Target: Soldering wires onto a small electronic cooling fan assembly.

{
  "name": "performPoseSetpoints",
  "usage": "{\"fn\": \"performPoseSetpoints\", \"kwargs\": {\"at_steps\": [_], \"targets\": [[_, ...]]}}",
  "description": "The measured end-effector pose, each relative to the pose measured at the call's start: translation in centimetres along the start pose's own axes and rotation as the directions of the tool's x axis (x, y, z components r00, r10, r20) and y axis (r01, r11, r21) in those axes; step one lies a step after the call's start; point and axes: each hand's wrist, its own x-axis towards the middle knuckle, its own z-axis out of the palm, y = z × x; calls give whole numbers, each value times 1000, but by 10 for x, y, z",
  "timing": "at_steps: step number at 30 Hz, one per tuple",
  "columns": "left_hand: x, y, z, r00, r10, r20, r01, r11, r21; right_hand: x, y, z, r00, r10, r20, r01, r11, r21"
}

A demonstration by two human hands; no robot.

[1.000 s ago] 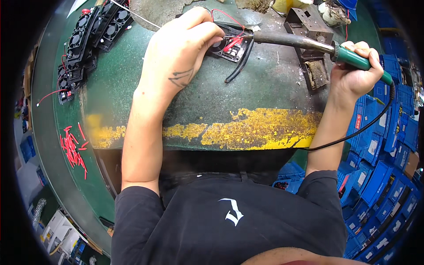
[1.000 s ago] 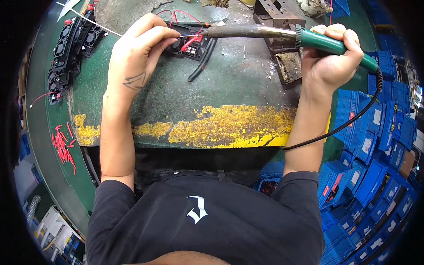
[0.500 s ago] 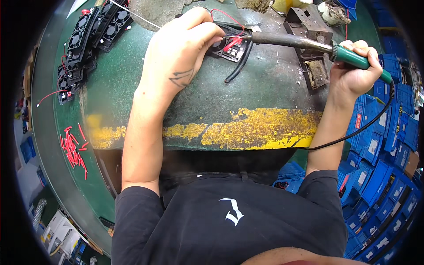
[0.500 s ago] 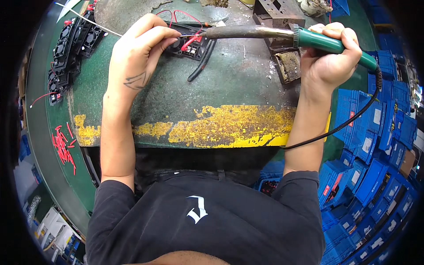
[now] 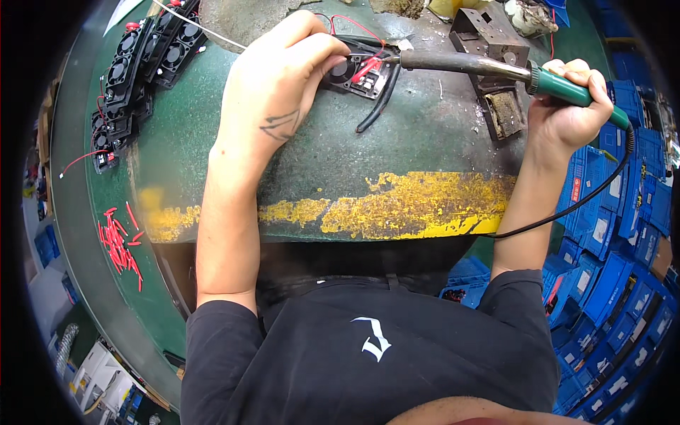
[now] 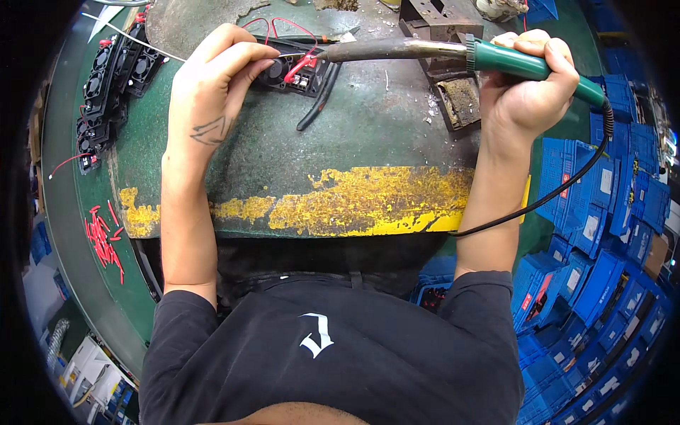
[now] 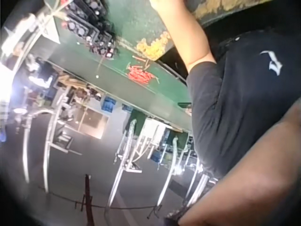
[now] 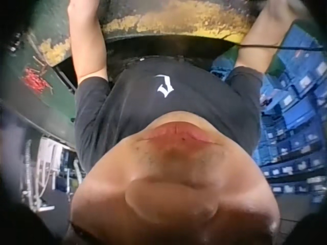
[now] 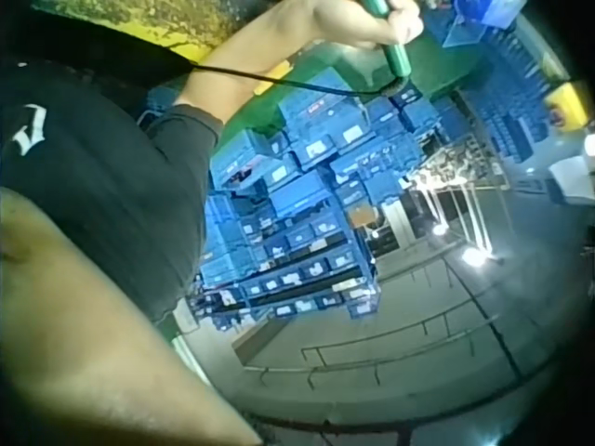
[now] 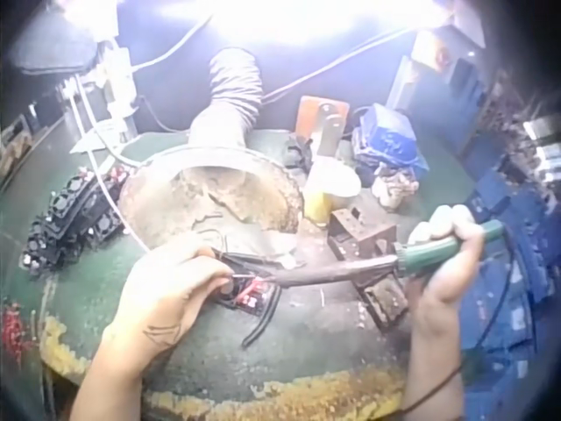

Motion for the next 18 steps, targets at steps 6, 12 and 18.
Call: {"fn": "performPoseSetpoints", "kwargs": {"at_steps": [6, 12, 18], "targets": [[0, 0, 1, 1000, 2, -4, -2, 1000, -3, 2, 0, -4, 1000, 9, 7, -9, 1000, 9], [3, 6, 0, 1000, -23, 4, 23, 1000, -4, -2, 2, 1, 999, 7, -38, -9, 999, -43], [5, 9, -2, 999, -44, 27, 43, 999, 12, -2, 1, 0, 1000, 20, 17, -19, 999, -27]]}}
